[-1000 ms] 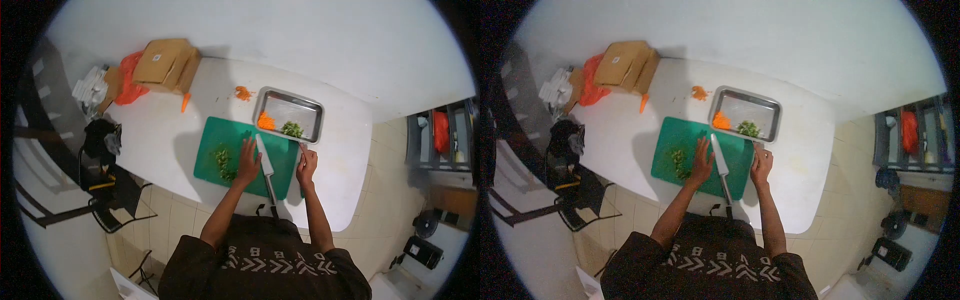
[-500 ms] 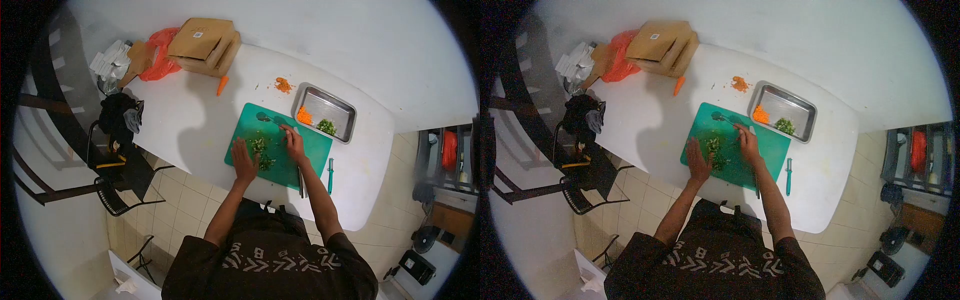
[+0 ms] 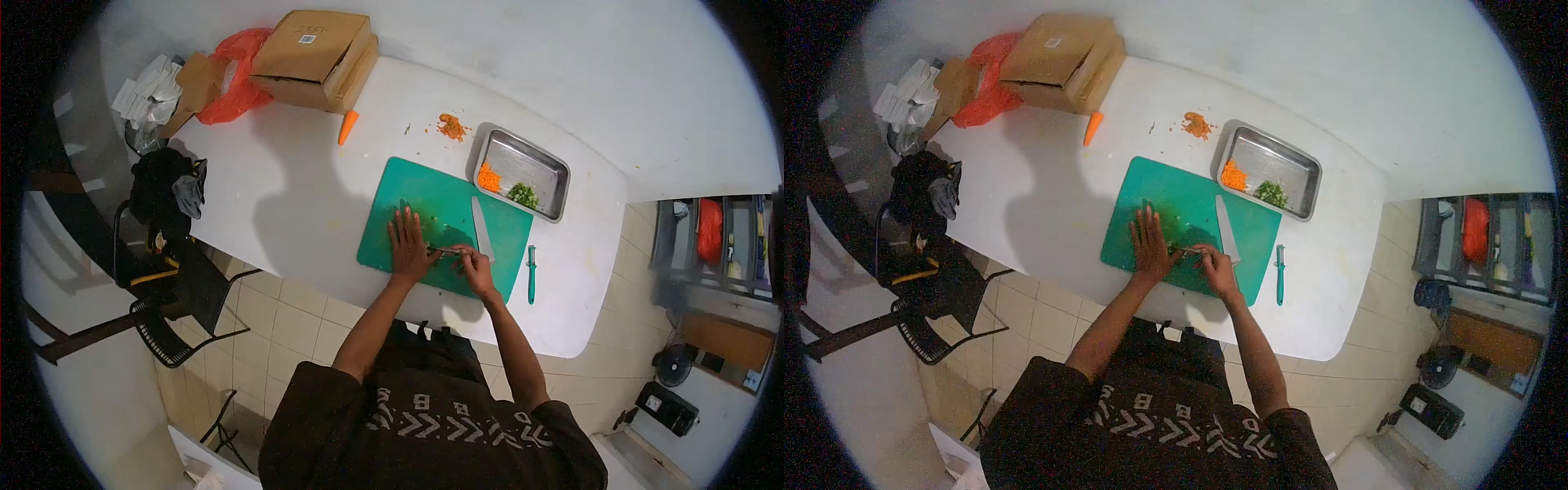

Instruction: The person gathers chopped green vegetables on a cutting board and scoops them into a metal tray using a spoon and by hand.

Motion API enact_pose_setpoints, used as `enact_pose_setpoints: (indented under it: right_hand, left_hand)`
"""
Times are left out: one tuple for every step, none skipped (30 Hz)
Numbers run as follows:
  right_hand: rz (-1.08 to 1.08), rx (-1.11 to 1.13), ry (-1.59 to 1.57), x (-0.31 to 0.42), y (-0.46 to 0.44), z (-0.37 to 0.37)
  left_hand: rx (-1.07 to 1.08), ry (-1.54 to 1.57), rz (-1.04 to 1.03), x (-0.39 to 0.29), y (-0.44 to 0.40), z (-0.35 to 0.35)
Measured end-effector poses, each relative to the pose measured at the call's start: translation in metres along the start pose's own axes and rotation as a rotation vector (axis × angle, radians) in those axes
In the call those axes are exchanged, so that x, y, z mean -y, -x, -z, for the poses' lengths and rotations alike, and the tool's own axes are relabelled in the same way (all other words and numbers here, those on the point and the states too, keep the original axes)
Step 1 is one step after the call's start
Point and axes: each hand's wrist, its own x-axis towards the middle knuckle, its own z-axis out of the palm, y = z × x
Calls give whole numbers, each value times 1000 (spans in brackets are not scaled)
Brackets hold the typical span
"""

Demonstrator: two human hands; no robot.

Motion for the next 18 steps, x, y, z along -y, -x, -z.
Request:
enact_pose_setpoints:
  right_hand:
    - [-7, -24, -67, 1, 1, -2]
    - [-11, -47, -135, 2, 1, -4]
    - [-7, -52, -136, 4, 0, -4]
    - [-9, -64, -188, 5, 0, -5]
    - [-11, -76, -241, 7, 1, -5]
    - [-9, -79, -244, 10, 2, -4]
    - [-15, -89, -254, 12, 3, -3]
    - [-21, -98, -265, 15, 4, -1]
    - [-17, -99, -268, 15, 5, 0]
    - [-10, -110, -275, 15, 7, 1]
    - [-3, -122, -281, 14, 7, 3]
    - [0, -124, -284, 14, 7, 4]
    - [3, -122, -275, 14, 7, 7]
    - [6, -120, -265, 13, 8, 10]
    - [9, -123, -267, 13, 8, 12]
    - [19, -116, -276, 13, 8, 15]
    - [28, -110, -285, 12, 8, 18]
    - [31, -112, -286, 13, 8, 21]
  left_hand:
    - [80, -14, -5, 1, -3, 2]
    - [77, -13, -12, 1, -6, 5]
    - [54, 23, -51, 2, -9, 7]
    - [33, 59, -89, 3, -10, 11]
    - [33, 57, -95, 4, -10, 15]
    - [34, 122, -102, 5, -9, 20]
    - [35, 187, -109, 6, -9, 25]
    - [34, 185, -113, 6, -9, 30]
    - [2, 212, -99, 7, -8, 33]
    - [-29, 239, -86, 9, -9, 37]
    - [-30, 236, -91, 10, -10, 39]
    - [-49, 214, -96, 11, -10, 40]
    - [-70, 194, -101, 12, -11, 41]
    - [-70, 192, -105, 12, -11, 41]
    - [-60, 190, -96, 11, -12, 42]
    - [-49, 189, -88, 10, -14, 42]
    - [-50, 187, -91, 8, -14, 41]
    - [-29, 173, -76, 5, -16, 42]
